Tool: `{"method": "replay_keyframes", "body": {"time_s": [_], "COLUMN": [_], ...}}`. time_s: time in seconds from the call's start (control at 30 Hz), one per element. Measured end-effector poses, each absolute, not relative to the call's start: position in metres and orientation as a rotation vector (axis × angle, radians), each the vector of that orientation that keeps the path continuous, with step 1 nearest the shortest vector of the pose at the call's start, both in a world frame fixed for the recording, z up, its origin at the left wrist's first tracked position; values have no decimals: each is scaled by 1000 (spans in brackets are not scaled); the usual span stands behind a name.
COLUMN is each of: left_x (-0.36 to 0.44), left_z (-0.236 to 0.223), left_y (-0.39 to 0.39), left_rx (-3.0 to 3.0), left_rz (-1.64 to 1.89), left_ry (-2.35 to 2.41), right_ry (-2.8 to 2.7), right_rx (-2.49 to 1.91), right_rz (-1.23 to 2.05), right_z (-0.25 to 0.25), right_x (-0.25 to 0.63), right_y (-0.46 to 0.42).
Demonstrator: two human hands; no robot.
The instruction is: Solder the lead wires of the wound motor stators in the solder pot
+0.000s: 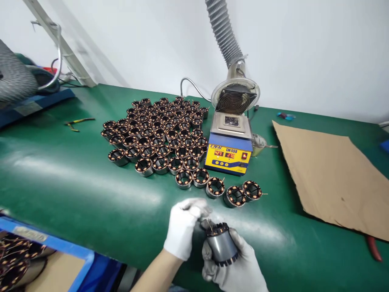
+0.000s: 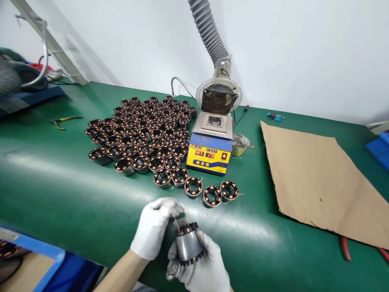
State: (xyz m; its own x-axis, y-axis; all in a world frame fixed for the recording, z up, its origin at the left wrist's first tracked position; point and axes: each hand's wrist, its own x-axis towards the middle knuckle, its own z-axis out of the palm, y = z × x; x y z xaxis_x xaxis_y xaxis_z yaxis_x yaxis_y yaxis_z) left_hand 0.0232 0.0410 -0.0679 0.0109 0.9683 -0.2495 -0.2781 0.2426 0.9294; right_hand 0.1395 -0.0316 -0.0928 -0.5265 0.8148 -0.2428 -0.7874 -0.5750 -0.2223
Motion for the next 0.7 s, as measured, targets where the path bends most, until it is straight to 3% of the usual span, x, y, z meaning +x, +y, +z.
{"method": "replay_keyframes", "body": {"time_s": [0.13,0.23,0.4,0.57,0.7], "left_x": [21,21,4,15,26], "left_z": [-67,-58,-61,-77,-74], "left_y": [32,25,32,26,27], "left_rx": [836,890,720,865,620], "left_rz": [919,827,1126,794,1011], "left_ry": [1063,1140,1128,932,929], "right_ry": [-144,-239,-810,-1208,-1572], "right_rx": [-491,-760,-1332,-1443,-1519], "right_rz": [2093,1868,1119,526,148], "right_z": [-91,-91,-120,-145,-131], "right_x": [137,132,127,129,129], "right_y": [-33,-37,-50,-44,-32]}}
